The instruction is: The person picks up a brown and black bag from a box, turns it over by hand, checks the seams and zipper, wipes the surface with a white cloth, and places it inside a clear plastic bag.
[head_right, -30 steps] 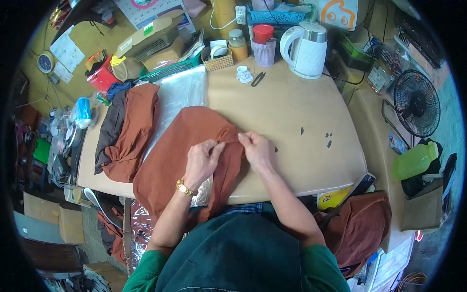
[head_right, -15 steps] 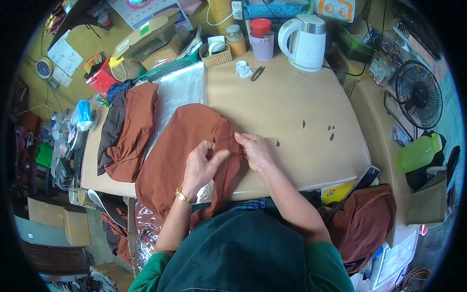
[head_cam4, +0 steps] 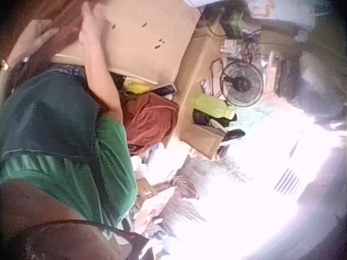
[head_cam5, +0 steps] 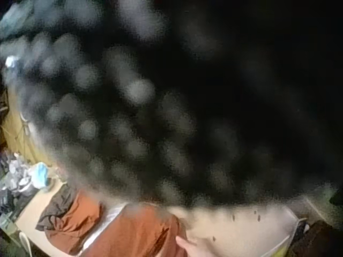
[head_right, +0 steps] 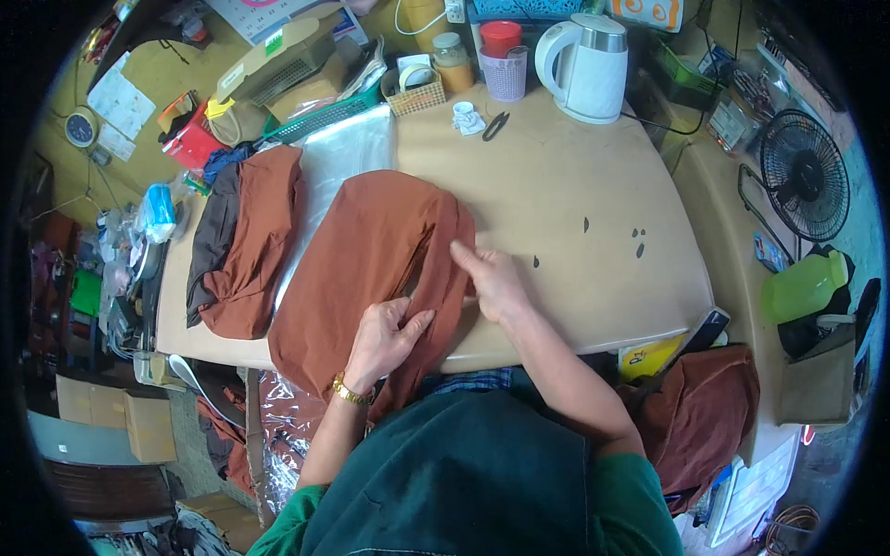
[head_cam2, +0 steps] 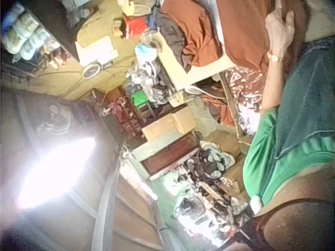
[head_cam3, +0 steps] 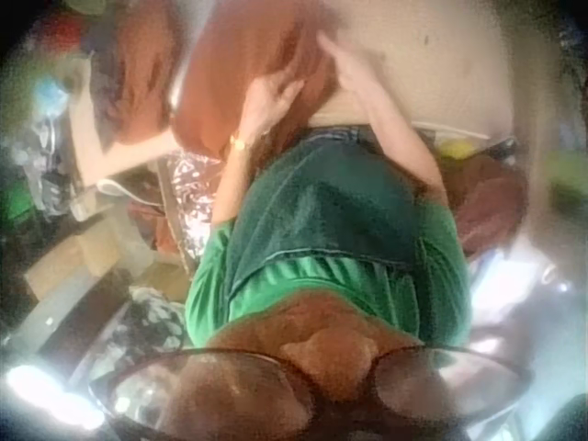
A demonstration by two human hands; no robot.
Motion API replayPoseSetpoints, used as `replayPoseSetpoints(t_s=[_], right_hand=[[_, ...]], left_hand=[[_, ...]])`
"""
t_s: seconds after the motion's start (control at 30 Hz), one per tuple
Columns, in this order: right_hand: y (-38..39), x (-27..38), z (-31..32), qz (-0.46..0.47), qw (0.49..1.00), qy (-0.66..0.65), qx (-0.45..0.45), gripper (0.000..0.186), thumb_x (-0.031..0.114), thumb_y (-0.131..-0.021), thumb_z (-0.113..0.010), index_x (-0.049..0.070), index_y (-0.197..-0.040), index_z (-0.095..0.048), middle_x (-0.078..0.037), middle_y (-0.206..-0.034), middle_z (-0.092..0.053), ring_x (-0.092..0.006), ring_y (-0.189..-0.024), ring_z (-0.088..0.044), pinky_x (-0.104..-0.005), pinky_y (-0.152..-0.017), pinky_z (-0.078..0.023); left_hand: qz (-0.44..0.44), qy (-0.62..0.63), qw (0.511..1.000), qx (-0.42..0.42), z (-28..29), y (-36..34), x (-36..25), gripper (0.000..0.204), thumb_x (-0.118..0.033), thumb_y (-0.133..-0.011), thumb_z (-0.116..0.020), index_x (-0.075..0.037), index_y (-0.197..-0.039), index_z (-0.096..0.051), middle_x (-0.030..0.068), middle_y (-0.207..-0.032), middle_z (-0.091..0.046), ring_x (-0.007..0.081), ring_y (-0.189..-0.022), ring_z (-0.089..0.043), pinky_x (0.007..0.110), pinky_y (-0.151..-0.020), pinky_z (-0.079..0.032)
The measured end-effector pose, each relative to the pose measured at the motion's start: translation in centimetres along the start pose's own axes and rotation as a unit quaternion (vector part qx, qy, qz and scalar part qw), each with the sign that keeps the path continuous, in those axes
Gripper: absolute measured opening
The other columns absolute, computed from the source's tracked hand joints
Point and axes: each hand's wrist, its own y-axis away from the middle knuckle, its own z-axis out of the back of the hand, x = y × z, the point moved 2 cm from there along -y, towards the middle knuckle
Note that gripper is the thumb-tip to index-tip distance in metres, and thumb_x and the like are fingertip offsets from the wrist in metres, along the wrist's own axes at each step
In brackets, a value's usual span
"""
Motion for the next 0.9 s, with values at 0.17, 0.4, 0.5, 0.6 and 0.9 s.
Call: replayPoseSetpoints(t_s=[0.17, 0.4, 0.5, 0.6, 0.9], right_hand=[[-3.7, 0.5, 3.0, 0.075, 0.994, -0.029, -0.079, 0.033, 0.033, -0.094, -0.068, 0.002, -0.103, -0.069, -0.006, -0.1, -0.071, -0.018, -0.097, -0.067, -0.0374, -0.076, -0.056], [3.4, -1.2, 0.2, -0.009, 0.968, 0.214, 0.129, 0.038, 0.037, -0.09, -0.074, 0.001, -0.098, -0.07, -0.004, -0.089, -0.069, -0.0119, -0.088, -0.062, -0.032, -0.071, -0.052], [2.1, -1.0, 2.5, -0.006, 0.931, 0.365, -0.002, 0.042, 0.036, -0.089, -0.074, -0.004, -0.099, -0.07, -0.004, -0.09, -0.069, -0.0091, -0.083, -0.059, -0.0283, -0.069, -0.049], [2.6, -0.2, 1.3, 0.018, 0.945, 0.327, -0.026, 0.042, 0.035, -0.088, -0.076, -0.003, -0.105, -0.069, -0.004, -0.089, -0.07, -0.0077, -0.079, -0.059, -0.0251, -0.064, -0.049], [4.3, -1.0, 1.4, -0.031, 0.967, 0.182, 0.178, 0.042, 0.021, -0.084, -0.08, -0.005, -0.114, -0.065, -0.007, -0.101, -0.071, -0.0121, -0.09, -0.065, -0.0284, -0.07, -0.055]], left_hand=[[0.027, -0.001, 0.994, 0.109, 0.1, 0.8, 0.3, 0.032, -0.022, -0.087, -0.07, 0.004, -0.074, -0.057, 0.0207, -0.059, -0.051, 0.0312, -0.052, -0.045, 0.041, -0.055, -0.042], [0.005, 0.007, 1.0, -0.009, -0.1, 0.2, 0.8, 0.032, -0.019, -0.089, -0.071, 0.002, -0.072, -0.055, 0.0097, -0.056, -0.043, 0.011, -0.056, -0.038, 0.035, -0.051, -0.037], [0.002, -0.02, 1.0, -0.022, 0.0, 0.1, 0.1, 0.033, -0.023, -0.09, -0.071, 0.002, -0.073, -0.056, 0.0123, -0.056, -0.043, 0.0156, -0.053, -0.04, 0.037, -0.051, -0.037], [0.009, 0.006, 0.999, -0.044, -0.2, -0.1, 0.7, 0.035, -0.025, -0.09, -0.071, 0.001, -0.072, -0.055, 0.0151, -0.057, -0.045, 0.0201, -0.052, -0.041, 0.038, -0.052, -0.039], [-0.024, 0.001, 0.996, -0.09, -0.5, -0.3, 0.6, 0.037, -0.026, -0.092, -0.068, 0.001, -0.072, -0.053, 0.0188, -0.06, -0.048, 0.0253, -0.052, -0.044, 0.039, -0.054, -0.041]])
